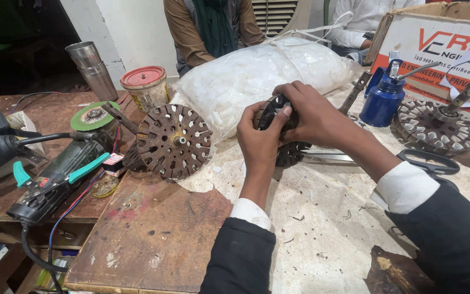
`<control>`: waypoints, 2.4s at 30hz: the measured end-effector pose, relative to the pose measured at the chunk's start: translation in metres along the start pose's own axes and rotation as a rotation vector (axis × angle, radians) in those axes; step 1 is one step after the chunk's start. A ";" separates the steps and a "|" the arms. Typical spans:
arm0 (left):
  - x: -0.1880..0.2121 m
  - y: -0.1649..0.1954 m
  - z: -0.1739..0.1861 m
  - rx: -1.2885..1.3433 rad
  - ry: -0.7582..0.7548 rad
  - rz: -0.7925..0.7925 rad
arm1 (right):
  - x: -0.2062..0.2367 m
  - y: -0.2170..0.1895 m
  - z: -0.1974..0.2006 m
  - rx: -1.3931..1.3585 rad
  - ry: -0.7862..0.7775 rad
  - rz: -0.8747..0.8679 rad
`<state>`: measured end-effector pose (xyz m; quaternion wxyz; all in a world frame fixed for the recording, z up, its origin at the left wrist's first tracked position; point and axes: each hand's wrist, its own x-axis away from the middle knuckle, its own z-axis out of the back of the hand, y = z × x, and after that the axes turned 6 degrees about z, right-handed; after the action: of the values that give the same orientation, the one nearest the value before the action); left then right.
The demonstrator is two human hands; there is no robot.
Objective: The person inserts small white plastic pieces into the slots of a circular metal rotor component. They use scissors to trim the protruding ends of the pieces flush with the rotor surface. The person repeats this process for multiple slots on the rotor.
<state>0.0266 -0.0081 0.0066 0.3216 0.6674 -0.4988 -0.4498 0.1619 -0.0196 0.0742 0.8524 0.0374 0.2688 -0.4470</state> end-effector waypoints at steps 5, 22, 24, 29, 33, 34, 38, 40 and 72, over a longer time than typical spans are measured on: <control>-0.003 0.000 0.000 -0.058 0.004 -0.067 | 0.000 -0.004 0.002 0.018 0.012 0.021; -0.004 0.006 0.001 -0.246 0.069 -0.113 | -0.003 -0.004 -0.001 0.052 0.043 0.072; -0.004 0.006 0.001 -0.264 0.076 -0.120 | -0.003 -0.005 -0.001 0.059 0.048 0.083; -0.006 0.005 0.002 -0.263 0.081 -0.137 | -0.003 -0.005 -0.001 0.061 0.025 0.060; -0.007 0.003 0.003 -0.318 0.068 -0.197 | -0.003 -0.003 -0.001 0.049 0.028 0.060; -0.007 0.002 0.003 -0.332 0.066 -0.179 | -0.003 -0.003 -0.001 0.050 0.029 0.065; -0.009 0.000 0.005 -0.335 0.028 -0.185 | -0.003 -0.002 -0.002 0.076 0.042 0.062; -0.009 -0.001 0.007 -0.230 -0.021 -0.145 | -0.003 0.000 -0.003 0.067 0.025 0.028; -0.009 -0.002 0.006 -0.026 -0.065 0.066 | -0.007 0.001 -0.009 -1.038 0.109 -0.449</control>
<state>0.0208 0.0010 0.0046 0.3284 0.6317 -0.5247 -0.4667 0.1551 -0.0108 0.0698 0.6280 -0.4215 0.4984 -0.4237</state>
